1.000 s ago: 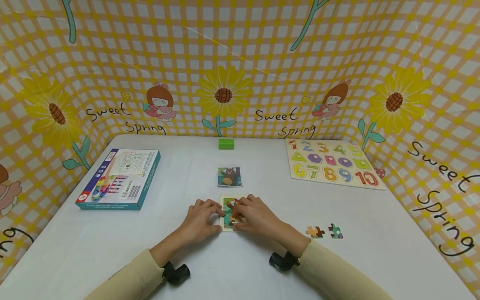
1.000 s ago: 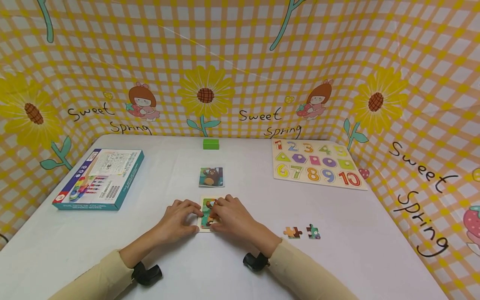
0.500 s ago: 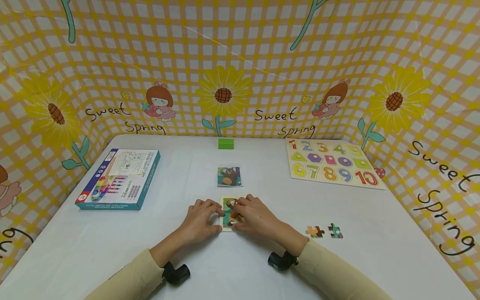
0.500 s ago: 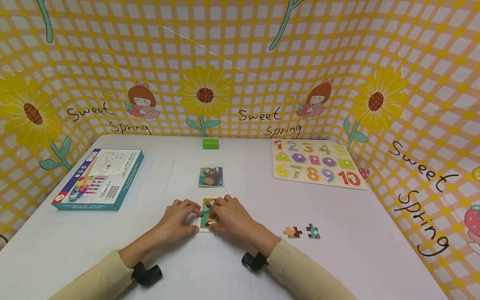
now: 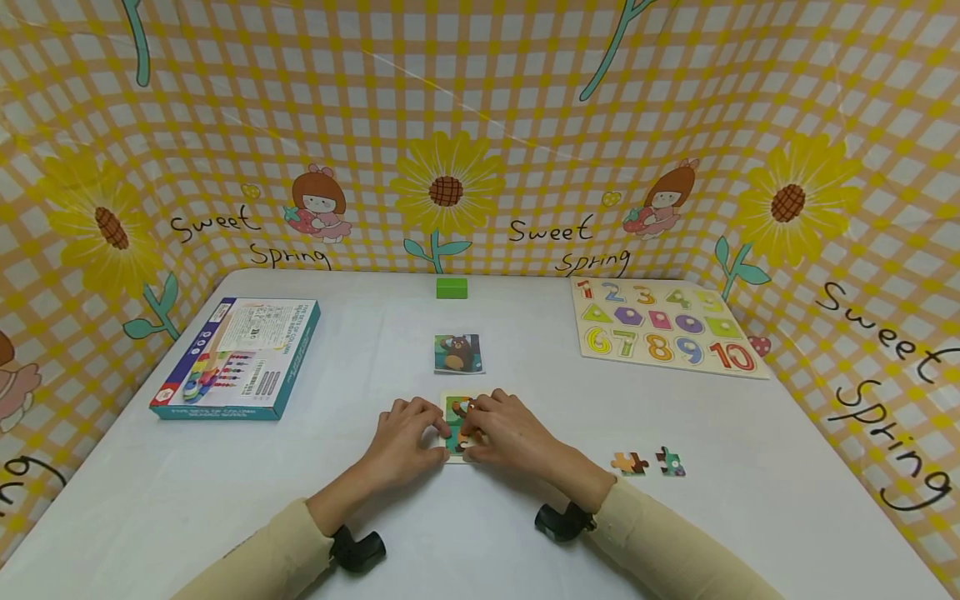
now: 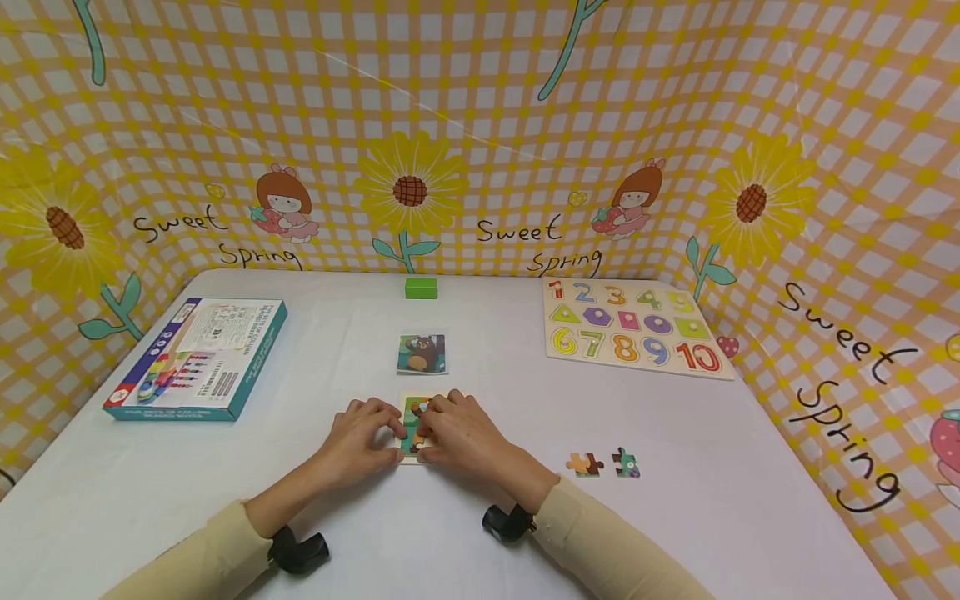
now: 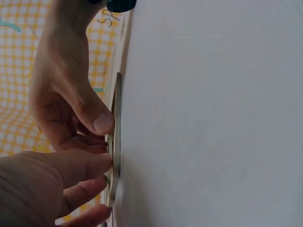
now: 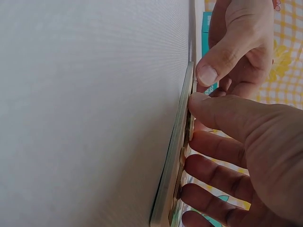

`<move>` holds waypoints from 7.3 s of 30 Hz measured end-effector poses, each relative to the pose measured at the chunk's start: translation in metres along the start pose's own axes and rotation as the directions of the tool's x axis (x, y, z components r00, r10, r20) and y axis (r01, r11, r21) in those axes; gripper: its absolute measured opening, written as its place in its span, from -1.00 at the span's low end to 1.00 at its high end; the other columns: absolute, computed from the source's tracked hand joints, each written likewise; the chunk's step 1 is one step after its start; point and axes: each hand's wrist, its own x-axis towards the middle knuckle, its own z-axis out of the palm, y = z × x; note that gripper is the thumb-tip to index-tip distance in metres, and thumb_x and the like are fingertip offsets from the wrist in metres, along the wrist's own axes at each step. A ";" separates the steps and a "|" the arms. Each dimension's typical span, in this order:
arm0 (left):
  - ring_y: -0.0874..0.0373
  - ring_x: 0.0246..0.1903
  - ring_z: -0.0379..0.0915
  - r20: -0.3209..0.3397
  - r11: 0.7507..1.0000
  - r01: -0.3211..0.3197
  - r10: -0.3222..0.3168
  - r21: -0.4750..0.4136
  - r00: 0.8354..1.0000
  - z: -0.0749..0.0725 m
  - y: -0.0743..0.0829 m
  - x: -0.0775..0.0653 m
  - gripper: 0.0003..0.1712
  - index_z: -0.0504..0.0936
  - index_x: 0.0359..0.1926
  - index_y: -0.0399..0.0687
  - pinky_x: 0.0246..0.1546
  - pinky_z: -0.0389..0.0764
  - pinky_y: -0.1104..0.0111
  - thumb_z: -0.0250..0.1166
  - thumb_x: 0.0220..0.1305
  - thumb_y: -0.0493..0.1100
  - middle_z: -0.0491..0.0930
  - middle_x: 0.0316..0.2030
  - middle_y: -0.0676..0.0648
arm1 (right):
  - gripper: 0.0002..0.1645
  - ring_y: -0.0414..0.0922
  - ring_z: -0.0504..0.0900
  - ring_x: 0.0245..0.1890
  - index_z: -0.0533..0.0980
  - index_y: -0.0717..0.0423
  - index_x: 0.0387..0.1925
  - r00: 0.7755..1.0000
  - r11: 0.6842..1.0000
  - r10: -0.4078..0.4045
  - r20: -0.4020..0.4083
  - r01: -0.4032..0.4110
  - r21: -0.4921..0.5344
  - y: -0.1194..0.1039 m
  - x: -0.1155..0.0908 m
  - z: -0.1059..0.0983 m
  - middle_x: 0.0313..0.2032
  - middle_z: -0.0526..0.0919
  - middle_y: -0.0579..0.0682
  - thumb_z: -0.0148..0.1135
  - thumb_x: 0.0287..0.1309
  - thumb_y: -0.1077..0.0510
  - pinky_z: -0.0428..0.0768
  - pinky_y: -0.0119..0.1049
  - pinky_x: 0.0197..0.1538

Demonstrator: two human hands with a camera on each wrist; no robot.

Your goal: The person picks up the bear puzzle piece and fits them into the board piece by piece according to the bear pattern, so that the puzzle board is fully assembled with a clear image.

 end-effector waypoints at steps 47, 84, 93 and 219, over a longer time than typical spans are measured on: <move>0.06 -0.10 0.23 -0.023 1.000 0.026 -0.026 0.003 0.999 0.001 0.002 0.000 -0.86 0.59 -0.41 0.06 -0.09 0.22 0.08 0.37 -0.05 -0.18 0.48 -0.10 0.03 | -0.79 -0.19 0.31 -0.33 0.62 -0.04 -0.40 0.999 0.999 0.005 -0.036 -0.004 0.035 0.001 0.001 0.003 -0.39 0.55 -0.15 0.46 -0.13 0.02 0.27 -0.37 -0.26; 0.03 -0.07 0.23 -0.019 0.999 0.034 -0.035 -0.004 0.999 0.001 0.004 0.000 -0.86 0.62 -0.39 0.06 -0.07 0.22 0.06 0.38 -0.05 -0.17 0.48 -0.09 0.03 | -0.68 -0.19 0.36 -0.14 0.61 -0.07 -0.21 0.965 0.963 0.254 -0.065 -0.246 0.108 0.084 -0.118 -0.057 -0.18 0.57 -0.19 0.43 -0.08 0.03 0.38 -0.19 -0.11; 0.02 -0.06 0.24 -0.015 0.999 0.040 -0.040 -0.009 0.999 0.002 0.004 0.000 -0.87 0.61 -0.40 0.04 -0.06 0.22 0.05 0.38 -0.05 -0.18 0.48 -0.09 0.01 | -0.69 -0.25 0.31 -0.19 0.61 -0.09 -0.23 0.955 0.955 0.290 -0.063 -0.286 0.075 0.097 -0.146 -0.055 -0.18 0.57 -0.20 0.43 -0.10 0.01 0.31 -0.30 -0.19; 0.03 -0.05 0.24 -0.038 0.999 0.031 -0.032 -0.013 0.999 0.003 0.005 0.000 -0.87 0.61 -0.41 0.09 -0.07 0.21 0.09 0.38 -0.06 -0.14 0.49 -0.12 0.04 | -0.72 -0.17 0.33 -0.29 0.62 -0.06 -0.36 0.989 0.990 0.142 -0.040 -0.141 0.022 0.014 -0.021 0.000 -0.32 0.55 -0.13 0.47 -0.17 -0.04 0.31 -0.30 -0.22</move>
